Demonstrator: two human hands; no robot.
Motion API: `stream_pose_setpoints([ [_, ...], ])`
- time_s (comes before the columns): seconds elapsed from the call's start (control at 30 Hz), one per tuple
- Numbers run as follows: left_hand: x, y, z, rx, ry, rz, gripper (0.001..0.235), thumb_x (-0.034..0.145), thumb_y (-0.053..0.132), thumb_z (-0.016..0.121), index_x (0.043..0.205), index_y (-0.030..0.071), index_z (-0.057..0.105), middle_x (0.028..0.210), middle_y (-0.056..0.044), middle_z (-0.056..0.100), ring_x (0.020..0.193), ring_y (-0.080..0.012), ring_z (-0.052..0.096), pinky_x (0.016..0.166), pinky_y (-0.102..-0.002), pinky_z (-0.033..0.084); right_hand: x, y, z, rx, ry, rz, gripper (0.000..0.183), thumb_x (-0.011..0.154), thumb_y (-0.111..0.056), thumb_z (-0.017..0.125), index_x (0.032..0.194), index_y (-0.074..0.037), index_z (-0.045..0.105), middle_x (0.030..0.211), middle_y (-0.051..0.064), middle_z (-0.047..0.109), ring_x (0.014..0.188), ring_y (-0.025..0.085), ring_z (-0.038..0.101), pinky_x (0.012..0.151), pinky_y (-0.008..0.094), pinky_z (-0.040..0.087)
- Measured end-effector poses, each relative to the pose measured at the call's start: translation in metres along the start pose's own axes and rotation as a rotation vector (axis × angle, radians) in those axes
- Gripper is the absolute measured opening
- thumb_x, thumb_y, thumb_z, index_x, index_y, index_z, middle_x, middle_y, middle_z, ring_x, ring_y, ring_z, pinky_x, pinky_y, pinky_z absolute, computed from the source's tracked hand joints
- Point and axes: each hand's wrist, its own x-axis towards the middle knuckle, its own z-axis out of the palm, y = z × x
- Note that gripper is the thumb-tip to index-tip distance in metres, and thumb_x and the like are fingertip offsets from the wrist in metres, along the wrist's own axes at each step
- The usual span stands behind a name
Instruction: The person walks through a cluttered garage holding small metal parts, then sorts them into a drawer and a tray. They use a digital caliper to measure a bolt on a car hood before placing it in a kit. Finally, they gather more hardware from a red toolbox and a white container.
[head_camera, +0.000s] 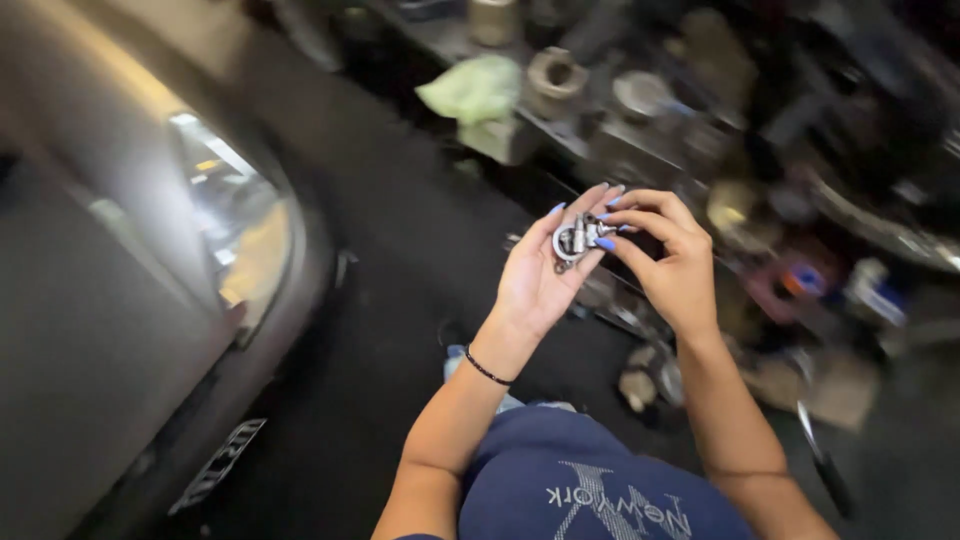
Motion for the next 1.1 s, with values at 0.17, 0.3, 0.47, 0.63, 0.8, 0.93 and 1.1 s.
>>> stream_pose_setpoints([
  [0.17, -0.020, 0.140, -0.013, 0.028, 0.014, 0.167, 0.047, 0.105, 0.024, 0.049, 0.143, -0.003, 0.048, 0.143, -0.018, 0.052, 0.126, -0.0252, 0.057, 0.108, -0.040, 0.048, 0.071, 0.000, 0.136, 0.132, -0.103, -0.060, 0.016, 0.088, -0.004, 0.076, 0.103, -0.003, 0.071, 0.110, 0.013, 0.064, 0.102, 0.027, 0.064, 0.087, 0.037, 0.052],
  [0.3, -0.028, 0.241, -0.045, 0.002, 0.045, 0.281, 0.045, 0.105, 0.023, 0.050, 0.142, -0.004, 0.050, 0.140, -0.018, 0.055, 0.124, -0.0261, 0.059, 0.108, -0.040, 0.048, 0.117, -0.004, 0.244, 0.294, -0.172, -0.036, 0.016, 0.093, -0.002, 0.071, 0.107, 0.002, 0.067, 0.113, 0.016, 0.059, 0.102, 0.025, 0.060, 0.085, 0.035, 0.052],
  [0.47, -0.023, 0.348, -0.064, -0.076, 0.066, 0.348, 0.045, 0.104, 0.021, 0.051, 0.142, -0.003, 0.049, 0.138, -0.018, 0.057, 0.119, -0.0273, 0.063, 0.104, -0.041, 0.052, 0.187, -0.024, 0.337, 0.353, -0.236, -0.082, 0.017, 0.092, 0.000, 0.070, 0.108, 0.004, 0.067, 0.113, 0.018, 0.058, 0.103, 0.027, 0.060, 0.085, 0.035, 0.053],
  [0.63, -0.014, 0.444, -0.065, -0.170, 0.074, 0.421, 0.043, 0.104, 0.017, 0.051, 0.140, -0.005, 0.050, 0.133, -0.020, 0.060, 0.114, -0.0297, 0.065, 0.100, -0.044, 0.055, 0.255, -0.016, 0.425, 0.433, -0.297, -0.079, 0.015, 0.096, 0.001, 0.067, 0.110, 0.005, 0.064, 0.114, 0.016, 0.059, 0.104, 0.024, 0.061, 0.087, 0.033, 0.052],
  [0.8, 0.030, 0.550, -0.101, -0.158, 0.081, 0.520, 0.045, 0.104, 0.020, 0.050, 0.143, -0.002, 0.048, 0.138, -0.019, 0.056, 0.126, -0.0303, 0.057, 0.110, -0.044, 0.045, 0.344, 0.009, 0.525, 0.535, -0.346, -0.005, 0.015, 0.096, 0.001, 0.065, 0.110, 0.000, 0.063, 0.111, 0.011, 0.063, 0.102, 0.018, 0.061, 0.088, 0.029, 0.052],
  [0.93, 0.083, 0.651, -0.118, -0.200, 0.065, 0.580, 0.044, 0.104, 0.020, 0.050, 0.142, -0.001, 0.050, 0.138, -0.019, 0.056, 0.127, -0.0306, 0.056, 0.111, -0.043, 0.044, 0.441, 0.020, 0.597, 0.508, -0.396, -0.111, 0.020, 0.093, 0.006, 0.065, 0.112, 0.000, 0.064, 0.109, 0.012, 0.064, 0.100, 0.019, 0.062, 0.087, 0.030, 0.052],
  [1.1, 0.133, 0.769, -0.137, -0.212, 0.173, 0.610, 0.048, 0.102, 0.022, 0.049, 0.145, 0.001, 0.048, 0.144, -0.019, 0.052, 0.131, -0.0293, 0.052, 0.113, -0.042, 0.040, 0.543, 0.031, 0.685, 0.512, -0.451, 0.008, 0.023, 0.091, 0.002, 0.066, 0.113, -0.003, 0.065, 0.105, 0.009, 0.066, 0.091, 0.016, 0.063, 0.084, 0.031, 0.053],
])
